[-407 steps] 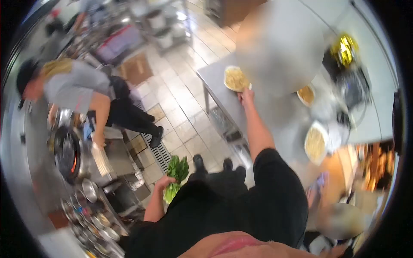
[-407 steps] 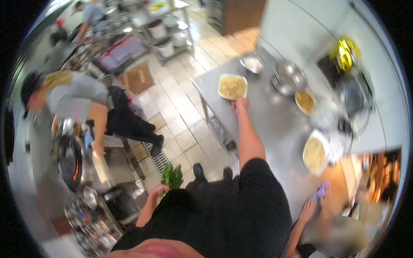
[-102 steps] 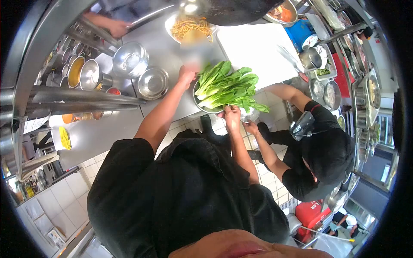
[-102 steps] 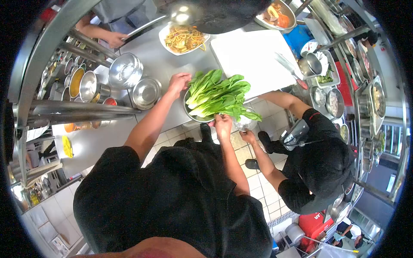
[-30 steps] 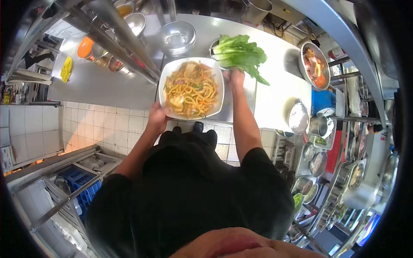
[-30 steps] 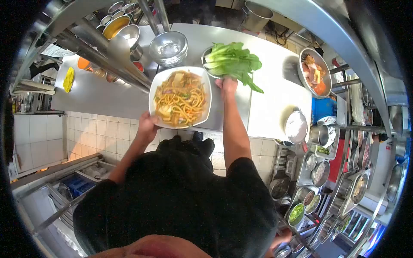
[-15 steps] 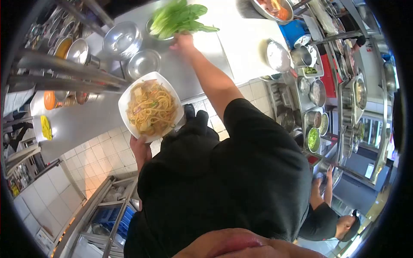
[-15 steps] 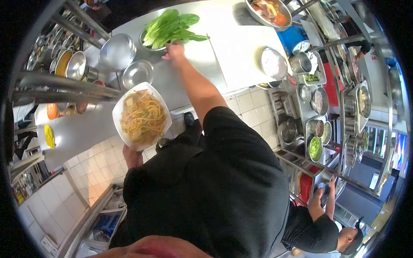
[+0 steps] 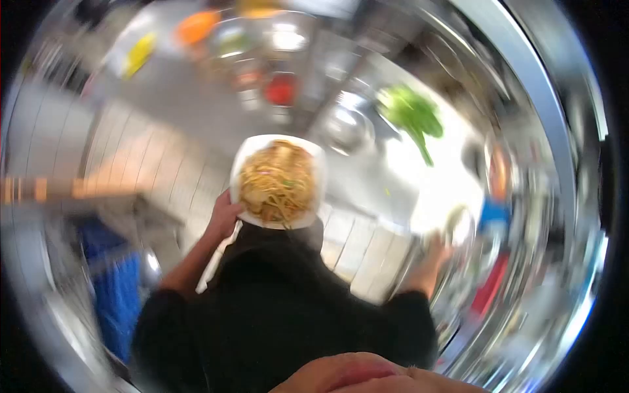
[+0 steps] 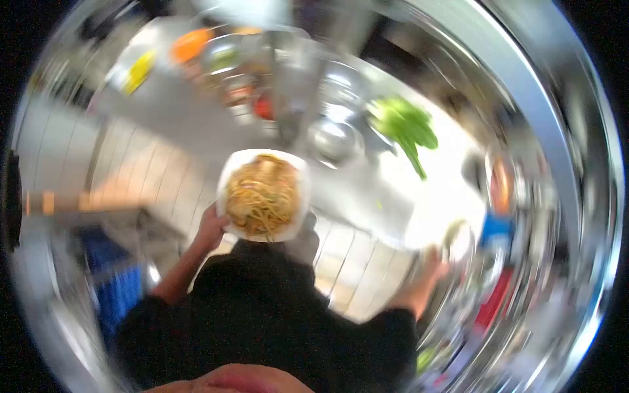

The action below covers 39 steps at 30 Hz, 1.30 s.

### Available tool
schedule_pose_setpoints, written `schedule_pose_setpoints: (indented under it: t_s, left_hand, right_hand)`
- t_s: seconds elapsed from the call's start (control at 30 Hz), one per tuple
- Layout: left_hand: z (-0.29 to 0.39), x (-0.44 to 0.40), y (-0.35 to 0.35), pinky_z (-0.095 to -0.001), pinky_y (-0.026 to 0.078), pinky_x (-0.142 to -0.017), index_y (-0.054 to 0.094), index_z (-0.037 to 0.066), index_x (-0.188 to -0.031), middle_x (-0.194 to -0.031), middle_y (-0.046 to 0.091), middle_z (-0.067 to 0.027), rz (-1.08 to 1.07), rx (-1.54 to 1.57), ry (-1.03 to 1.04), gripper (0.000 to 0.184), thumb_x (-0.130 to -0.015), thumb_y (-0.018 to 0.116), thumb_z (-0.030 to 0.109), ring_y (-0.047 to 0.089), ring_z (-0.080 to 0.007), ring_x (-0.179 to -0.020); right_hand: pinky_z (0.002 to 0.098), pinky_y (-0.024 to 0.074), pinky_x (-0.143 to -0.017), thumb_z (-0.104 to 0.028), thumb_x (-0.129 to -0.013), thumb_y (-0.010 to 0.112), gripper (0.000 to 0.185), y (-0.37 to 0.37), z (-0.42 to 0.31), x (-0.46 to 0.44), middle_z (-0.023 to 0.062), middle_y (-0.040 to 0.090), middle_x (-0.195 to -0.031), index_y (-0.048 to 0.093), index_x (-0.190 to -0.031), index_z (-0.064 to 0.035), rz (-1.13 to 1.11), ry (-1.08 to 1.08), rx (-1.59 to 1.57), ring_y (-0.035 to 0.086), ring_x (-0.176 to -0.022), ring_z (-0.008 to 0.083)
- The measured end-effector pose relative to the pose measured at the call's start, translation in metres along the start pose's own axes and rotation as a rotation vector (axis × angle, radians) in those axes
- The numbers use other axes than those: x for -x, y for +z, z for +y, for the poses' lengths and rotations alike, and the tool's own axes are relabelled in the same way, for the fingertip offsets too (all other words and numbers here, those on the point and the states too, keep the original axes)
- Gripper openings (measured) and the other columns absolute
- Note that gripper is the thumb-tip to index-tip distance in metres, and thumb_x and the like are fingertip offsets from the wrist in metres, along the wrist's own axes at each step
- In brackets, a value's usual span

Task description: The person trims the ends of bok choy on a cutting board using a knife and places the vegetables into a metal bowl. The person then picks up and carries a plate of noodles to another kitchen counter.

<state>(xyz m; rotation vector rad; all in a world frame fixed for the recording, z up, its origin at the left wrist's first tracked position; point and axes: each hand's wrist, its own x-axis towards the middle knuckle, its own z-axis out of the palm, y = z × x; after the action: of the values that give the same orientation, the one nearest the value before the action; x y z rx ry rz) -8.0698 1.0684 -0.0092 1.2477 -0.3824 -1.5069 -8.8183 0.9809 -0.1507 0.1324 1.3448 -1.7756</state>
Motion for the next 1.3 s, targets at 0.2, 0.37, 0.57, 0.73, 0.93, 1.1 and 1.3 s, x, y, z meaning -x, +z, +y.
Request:
schedule_pose_setpoints:
  t_s: [0.2,0.37,0.57,0.73,0.93,1.1,1.3]
  left_hand:
    - [0.001,0.026,-0.051,-0.0344,0.053,-0.088,0.057,-0.002,-0.124,-0.111,0.067,-0.012,0.232,0.148,0.14,0.059,-0.067,0.046,-0.013,0.065,-0.0239,-0.1]
    - [0.012,0.023,-0.082,-0.0354,0.055,-0.078,0.058,-0.001,-0.121,-0.107,0.067,-0.0104,0.372,0.227,0.157,0.059,-0.065,0.047,-0.013,0.066,-0.0235,-0.093]
    - [0.032,0.032,-0.208,-0.0369,0.058,-0.075,0.053,-0.001,-0.126,-0.11,0.065,-0.0123,0.388,0.281,0.291,0.06,-0.067,0.048,-0.008,0.067,-0.0256,-0.091]
    - [0.089,0.057,-0.3,-0.042,0.061,-0.074,0.051,-0.003,-0.126,-0.112,0.065,-0.0146,0.485,0.33,0.306,0.059,-0.068,0.049,-0.006,0.069,-0.028,-0.092]
    - [0.126,0.043,-0.415,-0.044,0.061,-0.076,0.05,-0.004,-0.127,-0.111,0.065,-0.0154,0.617,0.39,0.378,0.057,-0.07,0.049,-0.005,0.069,-0.0296,-0.091]
    - [0.182,0.021,-0.5,-0.0443,0.06,-0.08,0.052,-0.003,-0.128,-0.111,0.065,-0.0127,0.779,0.464,0.506,0.058,-0.071,0.045,-0.009,0.067,-0.0282,-0.097]
    - [0.238,0.01,-0.638,-0.044,0.06,-0.079,0.049,-0.001,-0.131,-0.116,0.062,-0.0134,0.88,0.383,0.564,0.06,-0.072,0.045,-0.01,0.067,-0.0275,-0.096]
  right_hand:
    - [0.0415,0.0545,-0.07,-0.035,-0.093,0.056,0.049,0.087,0.103,0.051,0.0214,0.065,-0.102,0.058,-0.114,0.0086,-0.079,0.228,0.621,0.065,-0.085,0.03]
    - [0.0396,0.0528,-0.065,-0.034,-0.09,0.059,0.046,0.118,0.17,0.123,0.0186,0.065,-0.099,0.058,-0.115,0.0054,-0.195,0.397,0.886,0.065,-0.082,0.0286]
    - [0.0373,0.0506,-0.057,-0.032,-0.085,0.062,0.045,0.148,0.237,0.254,0.0153,0.064,-0.096,0.058,-0.115,0.0016,-0.314,0.496,1.106,0.064,-0.077,0.0271]
    - [0.0354,0.0488,-0.052,-0.03,-0.082,0.065,0.045,0.166,0.246,0.326,0.0125,0.064,-0.093,0.057,-0.116,-0.0016,-0.444,0.597,1.177,0.063,-0.074,0.0258]
    - [0.0301,0.0442,-0.044,-0.021,-0.077,0.066,0.039,0.24,0.3,0.352,0.008,0.061,-0.086,0.056,-0.111,-0.0046,-0.652,0.673,1.167,0.061,-0.068,0.0228]
    - [0.0247,0.0375,-0.04,-0.006,-0.076,0.062,0.015,0.438,0.441,0.484,0.0046,0.056,-0.077,0.056,-0.09,-0.0038,-0.924,0.552,1.403,0.055,-0.059,0.0143]
    - [0.0235,0.0334,-0.039,-0.009,-0.077,0.065,0.013,0.614,0.639,0.632,0.0006,0.051,-0.069,0.053,-0.083,-0.0098,-1.302,0.42,1.5,0.047,-0.051,0.0093]
